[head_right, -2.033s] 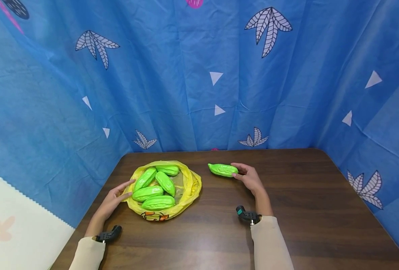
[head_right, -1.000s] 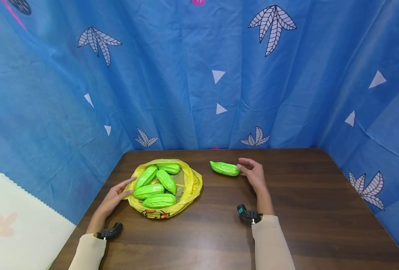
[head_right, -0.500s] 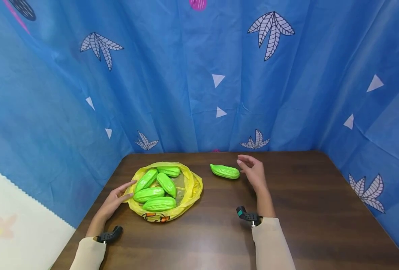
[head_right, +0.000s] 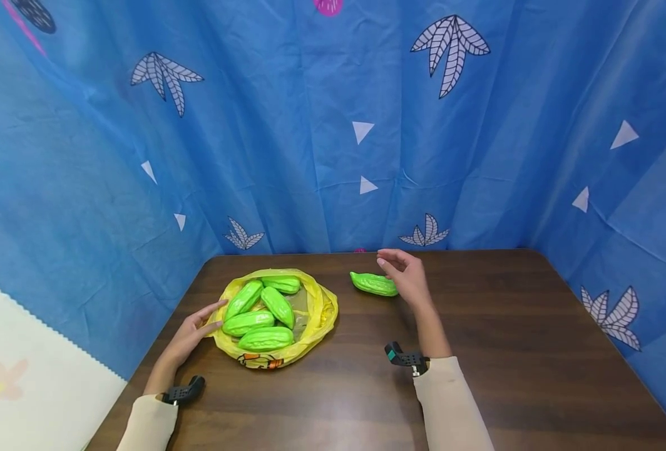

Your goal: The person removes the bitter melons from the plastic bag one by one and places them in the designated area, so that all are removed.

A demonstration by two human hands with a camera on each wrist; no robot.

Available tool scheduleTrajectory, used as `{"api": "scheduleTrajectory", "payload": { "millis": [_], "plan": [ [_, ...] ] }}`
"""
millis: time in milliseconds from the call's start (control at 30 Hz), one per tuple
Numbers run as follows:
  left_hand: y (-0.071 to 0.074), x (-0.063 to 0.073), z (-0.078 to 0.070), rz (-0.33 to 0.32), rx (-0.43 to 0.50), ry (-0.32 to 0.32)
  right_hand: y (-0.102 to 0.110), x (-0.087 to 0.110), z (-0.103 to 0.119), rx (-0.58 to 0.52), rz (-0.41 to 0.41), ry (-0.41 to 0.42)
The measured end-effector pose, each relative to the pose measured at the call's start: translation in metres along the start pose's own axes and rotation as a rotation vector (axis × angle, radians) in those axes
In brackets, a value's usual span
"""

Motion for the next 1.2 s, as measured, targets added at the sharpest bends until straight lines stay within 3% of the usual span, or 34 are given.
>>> {"api": "scheduleTrajectory", "payload": {
  "millis": [367,1200],
  "plan": [
    [0.0,0.002,-0.001,-0.004,-0.004,-0.002,-0.05,0.012,0.008,0.064,0.148,0.058],
    [0.001,0.0,0.0,0.019,0.014,-0.012,-0.156,0.065,0.013,0.223,0.358,0.179]
  ]
}}
Point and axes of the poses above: each hand's wrist, its own x-axis away from the middle knuckle, its own y-axis out of the back of the hand, z = x × y, the point moved 9 cm from there along -x, towards the middle knuckle, and after that the axes turned 15 degrees about -y, right-handed, at the moved point
